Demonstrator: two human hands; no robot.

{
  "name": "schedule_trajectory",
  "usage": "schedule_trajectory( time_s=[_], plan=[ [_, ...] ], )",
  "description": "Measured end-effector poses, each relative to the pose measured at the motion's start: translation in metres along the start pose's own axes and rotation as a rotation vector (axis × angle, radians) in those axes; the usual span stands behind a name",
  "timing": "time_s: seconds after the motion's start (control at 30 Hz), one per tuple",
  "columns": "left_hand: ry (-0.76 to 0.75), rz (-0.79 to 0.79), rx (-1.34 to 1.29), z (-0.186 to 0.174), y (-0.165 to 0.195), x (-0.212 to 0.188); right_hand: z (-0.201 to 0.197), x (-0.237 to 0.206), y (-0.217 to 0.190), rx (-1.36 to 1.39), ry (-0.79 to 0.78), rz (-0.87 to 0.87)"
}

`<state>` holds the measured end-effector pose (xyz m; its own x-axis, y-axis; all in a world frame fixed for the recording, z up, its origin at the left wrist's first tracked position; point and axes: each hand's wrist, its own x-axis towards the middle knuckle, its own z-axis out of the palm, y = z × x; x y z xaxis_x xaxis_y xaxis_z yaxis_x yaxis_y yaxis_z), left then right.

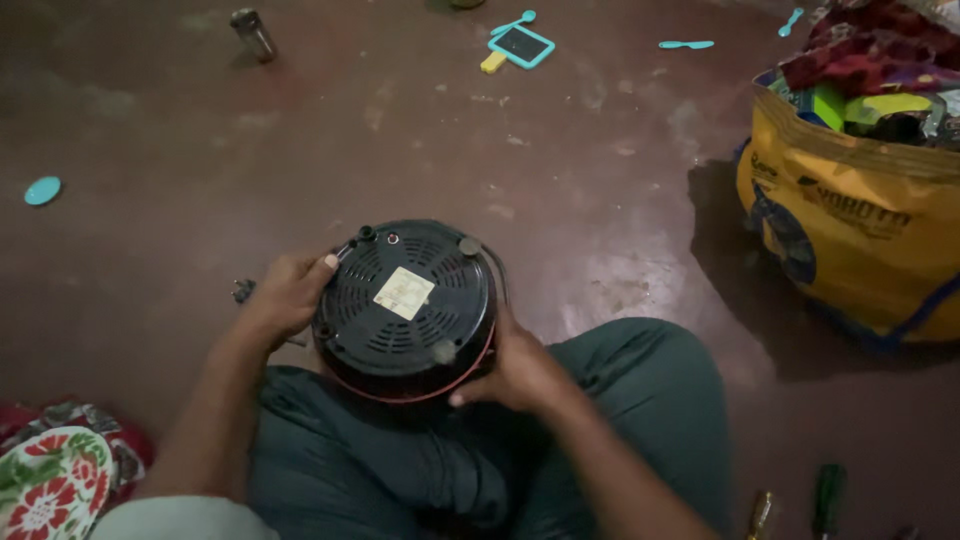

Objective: The person sits on the floor with a red mixer grinder on their lap, removes its black base cover to expose the motor, works the cover back onto the base, and tightens it, using a screwdriver on the base screws near the end.

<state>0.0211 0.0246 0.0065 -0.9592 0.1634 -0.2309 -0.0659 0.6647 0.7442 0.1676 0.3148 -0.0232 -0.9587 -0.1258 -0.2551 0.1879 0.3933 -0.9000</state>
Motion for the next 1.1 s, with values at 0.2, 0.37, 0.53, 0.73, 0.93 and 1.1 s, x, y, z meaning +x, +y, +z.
schedule_trajectory(
  time_s=[0.2,0.37,0.53,0.73,0.93,1.1],
  plan=[
    [0.062,0.044,-0.315,0.008,-0.006,0.002,0.012,0.033,0.007,-0.017,0.115,-0.225],
    [0.176,-0.195,-0.17,-0.011,-0.01,0.052,-0.003,0.108,-0.009,-0.113,0.06,-0.155],
    [0.191,0.024,-0.28,-0.018,-0.006,0.1,-0.028,0.155,-0.014,-0.034,-0.019,-0.272],
    [0.175,-0.022,-0.15,-0.033,-0.021,0.093,-0.068,0.172,-0.014,0.046,-0.196,-0.04],
    [0.203,0.047,-0.047,-0.04,-0.019,0.079,-0.07,0.155,-0.03,0.267,-0.249,-0.16],
    [0.222,-0.297,0.002,-0.046,-0.004,0.071,-0.065,0.14,-0.039,0.123,-0.145,-0.1]
  ],
)
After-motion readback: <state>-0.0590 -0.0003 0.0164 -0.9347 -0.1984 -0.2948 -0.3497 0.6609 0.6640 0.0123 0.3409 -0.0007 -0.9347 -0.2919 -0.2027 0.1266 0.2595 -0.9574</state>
